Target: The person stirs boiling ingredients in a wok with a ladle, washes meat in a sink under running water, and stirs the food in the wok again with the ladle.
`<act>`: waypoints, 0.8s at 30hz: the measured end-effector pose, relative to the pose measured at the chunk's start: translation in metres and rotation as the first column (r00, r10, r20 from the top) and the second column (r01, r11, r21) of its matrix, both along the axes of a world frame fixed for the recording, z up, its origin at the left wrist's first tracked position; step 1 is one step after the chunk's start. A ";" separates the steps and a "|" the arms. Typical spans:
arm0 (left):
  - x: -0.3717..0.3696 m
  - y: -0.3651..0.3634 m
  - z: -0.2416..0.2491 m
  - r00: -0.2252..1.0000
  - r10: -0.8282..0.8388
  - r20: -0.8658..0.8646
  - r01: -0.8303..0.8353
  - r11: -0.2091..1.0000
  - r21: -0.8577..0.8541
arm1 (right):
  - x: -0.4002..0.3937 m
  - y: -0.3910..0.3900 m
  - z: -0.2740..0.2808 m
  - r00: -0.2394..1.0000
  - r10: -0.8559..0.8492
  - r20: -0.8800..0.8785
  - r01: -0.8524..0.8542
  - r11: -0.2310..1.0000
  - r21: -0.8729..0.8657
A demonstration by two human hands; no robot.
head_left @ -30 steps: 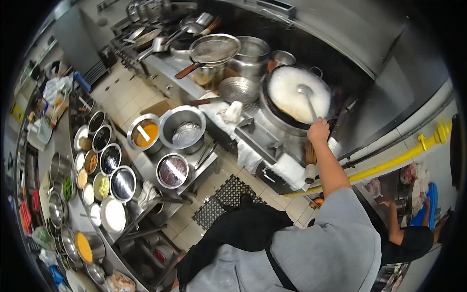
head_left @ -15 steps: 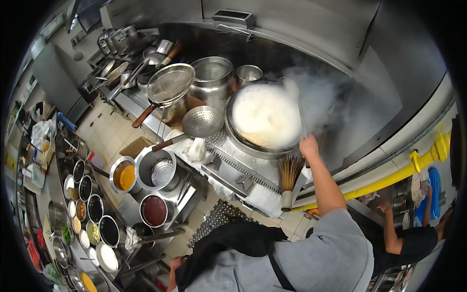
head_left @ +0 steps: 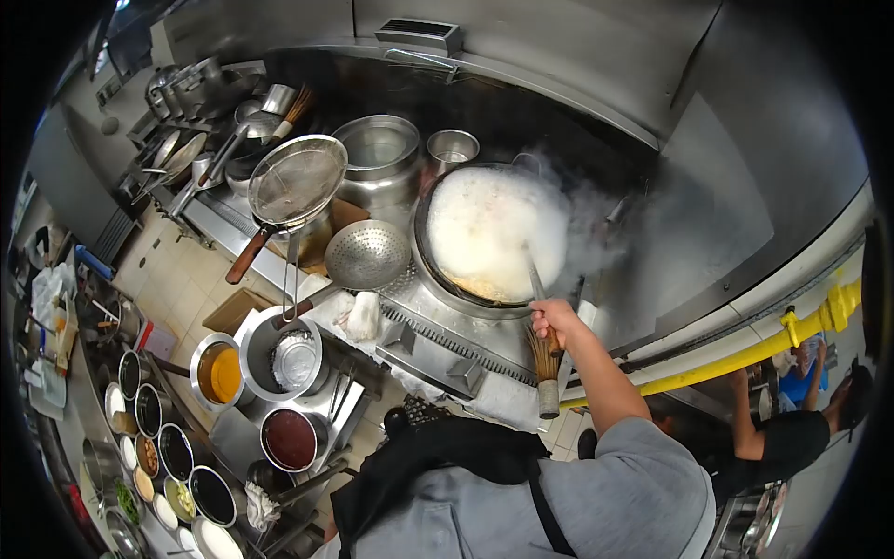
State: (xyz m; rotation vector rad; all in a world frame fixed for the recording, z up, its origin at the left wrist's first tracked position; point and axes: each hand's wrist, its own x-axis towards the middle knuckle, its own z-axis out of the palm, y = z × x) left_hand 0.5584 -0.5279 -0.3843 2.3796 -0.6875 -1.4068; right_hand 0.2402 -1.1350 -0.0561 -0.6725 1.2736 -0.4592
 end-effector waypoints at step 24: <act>0.138 -0.177 -0.033 0.793 -0.537 -0.289 0.513 0.843 -0.162 | -0.030 0.104 0.069 0.607 0.090 -0.790 -0.510 0.806 -0.300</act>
